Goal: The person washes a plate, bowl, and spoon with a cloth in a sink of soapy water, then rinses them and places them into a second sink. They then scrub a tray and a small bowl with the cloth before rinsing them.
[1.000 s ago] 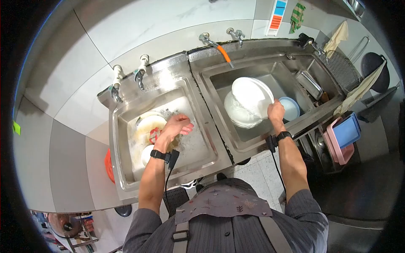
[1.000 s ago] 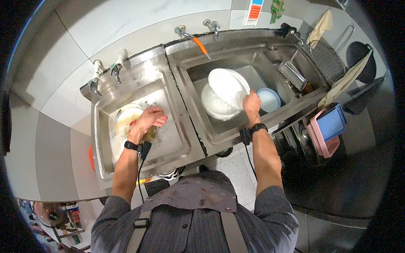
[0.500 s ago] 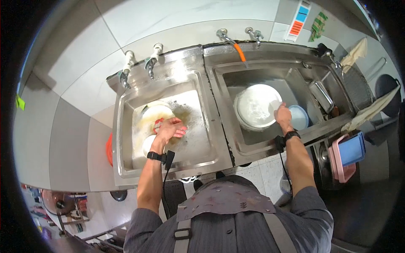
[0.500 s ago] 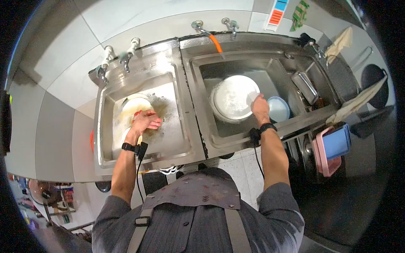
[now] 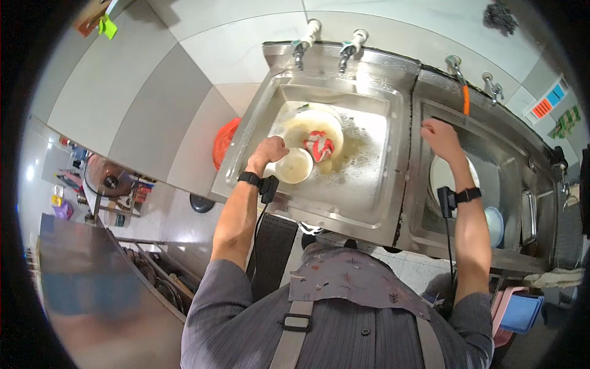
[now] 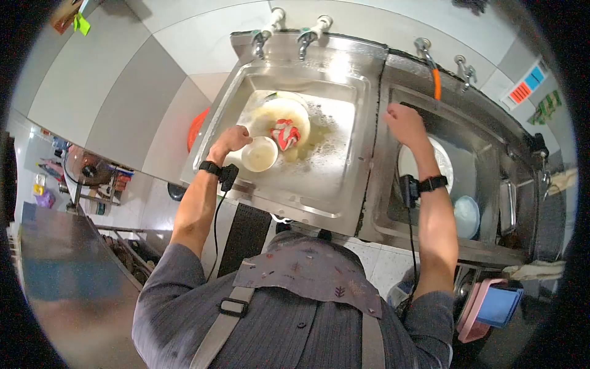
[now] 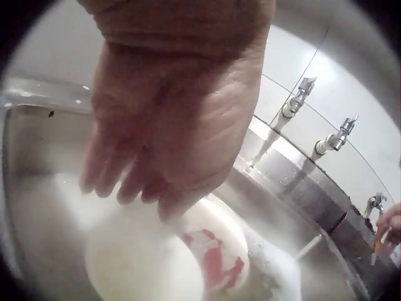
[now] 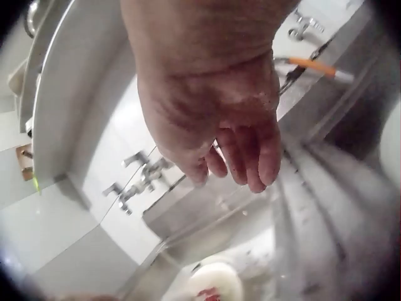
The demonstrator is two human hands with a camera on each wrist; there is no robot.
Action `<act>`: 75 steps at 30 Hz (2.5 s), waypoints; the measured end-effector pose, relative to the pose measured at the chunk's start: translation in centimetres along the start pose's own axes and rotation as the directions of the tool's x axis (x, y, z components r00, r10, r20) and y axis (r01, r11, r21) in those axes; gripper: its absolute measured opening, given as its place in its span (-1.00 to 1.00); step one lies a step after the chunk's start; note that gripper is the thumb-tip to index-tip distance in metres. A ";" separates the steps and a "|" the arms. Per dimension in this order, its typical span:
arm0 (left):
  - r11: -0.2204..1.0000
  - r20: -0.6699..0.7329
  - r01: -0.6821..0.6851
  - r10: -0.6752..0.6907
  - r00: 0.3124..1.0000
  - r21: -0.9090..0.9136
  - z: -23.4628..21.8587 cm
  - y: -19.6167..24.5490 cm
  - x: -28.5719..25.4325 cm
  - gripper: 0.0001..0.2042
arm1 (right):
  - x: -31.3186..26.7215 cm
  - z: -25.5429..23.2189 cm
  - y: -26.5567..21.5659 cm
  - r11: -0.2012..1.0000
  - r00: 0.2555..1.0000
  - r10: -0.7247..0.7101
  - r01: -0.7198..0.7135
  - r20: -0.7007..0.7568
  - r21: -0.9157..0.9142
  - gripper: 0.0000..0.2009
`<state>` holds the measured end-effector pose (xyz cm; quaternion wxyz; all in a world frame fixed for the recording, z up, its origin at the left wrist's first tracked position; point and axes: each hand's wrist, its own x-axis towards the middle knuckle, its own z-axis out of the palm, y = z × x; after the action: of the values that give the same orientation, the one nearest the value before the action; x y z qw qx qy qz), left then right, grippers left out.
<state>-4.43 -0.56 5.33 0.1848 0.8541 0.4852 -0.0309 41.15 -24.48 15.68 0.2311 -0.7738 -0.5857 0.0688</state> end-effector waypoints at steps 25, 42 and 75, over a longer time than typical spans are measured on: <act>0.994 0.560 0.110 -0.084 0.824 -0.014 6.8 -1.0 7.7 -0.81 | 5.0 29.8 -13.2 0.993 0.682 0.058 0.035 0.729 -0.112 -0.73; 0.982 0.595 0.118 -0.007 0.804 -0.149 8.1 5.5 8.4 -0.82 | 5.8 23.3 -12.0 0.918 0.492 0.284 -0.387 0.823 -0.086 -0.83; 0.227 0.216 0.225 -0.061 0.974 -0.948 10.8 6.8 9.5 -0.32 | 4.4 30.7 -14.2 0.135 0.633 0.457 -0.744 0.625 0.655 -0.52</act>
<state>7.69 0.30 -4.95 0.6988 0.5064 0.4637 0.2006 18.46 -8.90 -4.52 0.4630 -0.6812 -0.1162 0.5551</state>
